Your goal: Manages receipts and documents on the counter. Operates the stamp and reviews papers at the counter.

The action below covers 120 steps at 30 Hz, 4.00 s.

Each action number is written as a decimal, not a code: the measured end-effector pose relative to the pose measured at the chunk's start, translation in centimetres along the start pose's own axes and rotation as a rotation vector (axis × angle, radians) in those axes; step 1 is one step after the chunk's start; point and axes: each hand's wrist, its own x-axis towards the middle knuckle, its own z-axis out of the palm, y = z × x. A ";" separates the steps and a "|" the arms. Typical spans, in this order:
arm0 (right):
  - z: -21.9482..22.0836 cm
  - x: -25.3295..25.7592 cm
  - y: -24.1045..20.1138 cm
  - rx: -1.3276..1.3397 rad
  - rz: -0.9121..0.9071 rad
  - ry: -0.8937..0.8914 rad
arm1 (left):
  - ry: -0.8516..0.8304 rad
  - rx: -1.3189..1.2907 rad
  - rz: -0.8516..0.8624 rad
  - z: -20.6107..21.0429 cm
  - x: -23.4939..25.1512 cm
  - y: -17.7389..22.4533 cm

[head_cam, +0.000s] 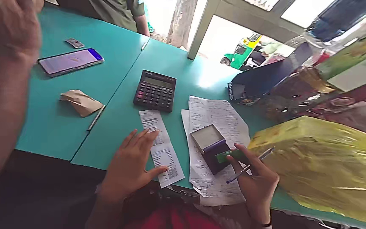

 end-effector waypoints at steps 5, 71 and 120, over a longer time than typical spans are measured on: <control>-0.2 -0.3 -2.6 0.804 0.316 0.279 | 0.027 -0.010 0.026 0.2 0.1 -0.2; 11.1 0.7 -10.9 -0.052 -0.205 -0.191 | -0.195 -0.068 0.040 -2.1 0.4 0.0; 0.5 -1.6 0.0 0.249 -0.122 0.515 | -0.197 -0.159 0.074 -2.6 1.3 0.2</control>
